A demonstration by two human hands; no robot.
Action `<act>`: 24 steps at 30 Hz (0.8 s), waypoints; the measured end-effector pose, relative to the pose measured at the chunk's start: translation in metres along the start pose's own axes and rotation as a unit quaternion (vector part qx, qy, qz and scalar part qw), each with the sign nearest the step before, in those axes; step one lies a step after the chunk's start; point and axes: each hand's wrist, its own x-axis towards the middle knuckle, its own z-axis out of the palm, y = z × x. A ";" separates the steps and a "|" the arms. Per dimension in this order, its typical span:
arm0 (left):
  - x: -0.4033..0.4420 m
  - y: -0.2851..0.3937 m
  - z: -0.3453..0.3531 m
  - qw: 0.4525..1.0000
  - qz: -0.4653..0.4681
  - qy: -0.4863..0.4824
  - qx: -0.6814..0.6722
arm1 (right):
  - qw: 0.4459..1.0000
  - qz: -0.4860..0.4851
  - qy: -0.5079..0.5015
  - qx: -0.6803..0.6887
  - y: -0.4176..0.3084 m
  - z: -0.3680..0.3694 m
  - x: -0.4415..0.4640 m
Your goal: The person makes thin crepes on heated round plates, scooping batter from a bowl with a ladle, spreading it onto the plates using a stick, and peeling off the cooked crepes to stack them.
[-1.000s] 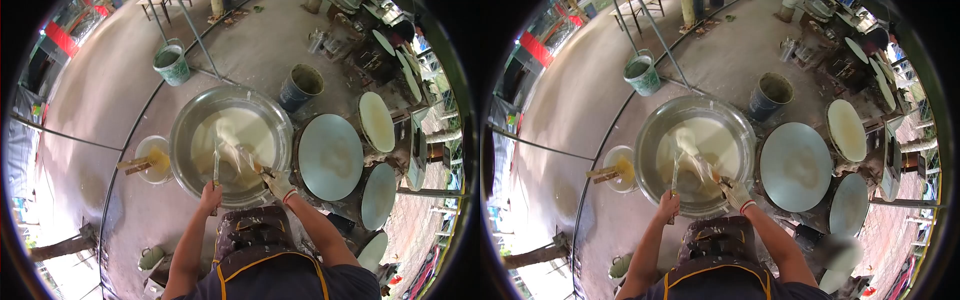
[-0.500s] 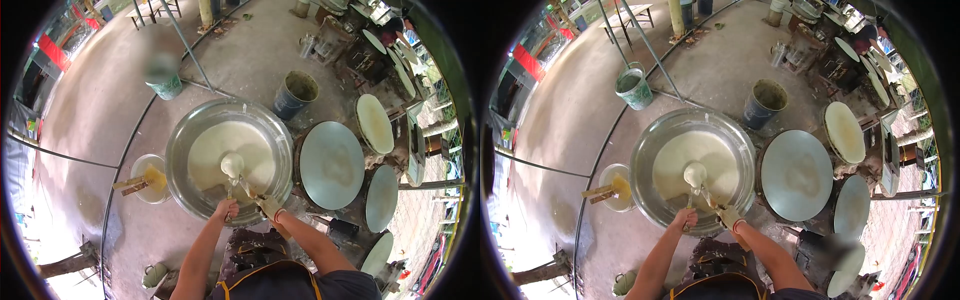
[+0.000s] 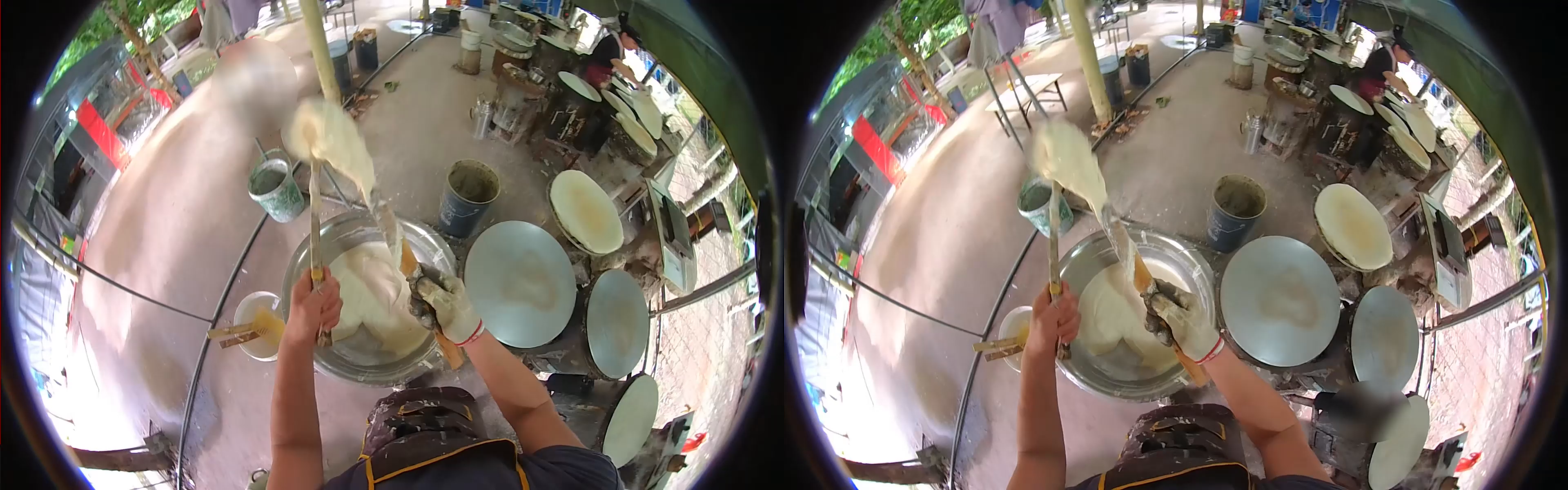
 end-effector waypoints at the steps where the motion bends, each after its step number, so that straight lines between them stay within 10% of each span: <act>1: -0.004 -0.009 0.004 0.999 -0.019 0.022 0.033 | 0.999 0.000 0.030 -0.032 0.001 -0.009 -0.010; 9: -0.046 -0.119 0.118 0.948 -0.305 -0.083 -0.041 | 0.950 -0.073 0.217 -0.212 0.080 -0.161 -0.121; 13: -0.065 -0.176 0.218 0.815 -0.479 -0.171 -0.278 | 0.717 0.010 0.252 -0.650 0.077 -0.236 -0.239; 18: -0.069 -0.252 0.325 0.717 -0.589 -0.189 -0.320 | 0.735 0.064 0.281 -0.614 0.081 -0.323 -0.450; 24: -0.077 -0.307 0.446 0.757 -0.533 -0.367 -0.088 | 0.807 0.187 0.319 -0.460 0.075 -0.366 -0.523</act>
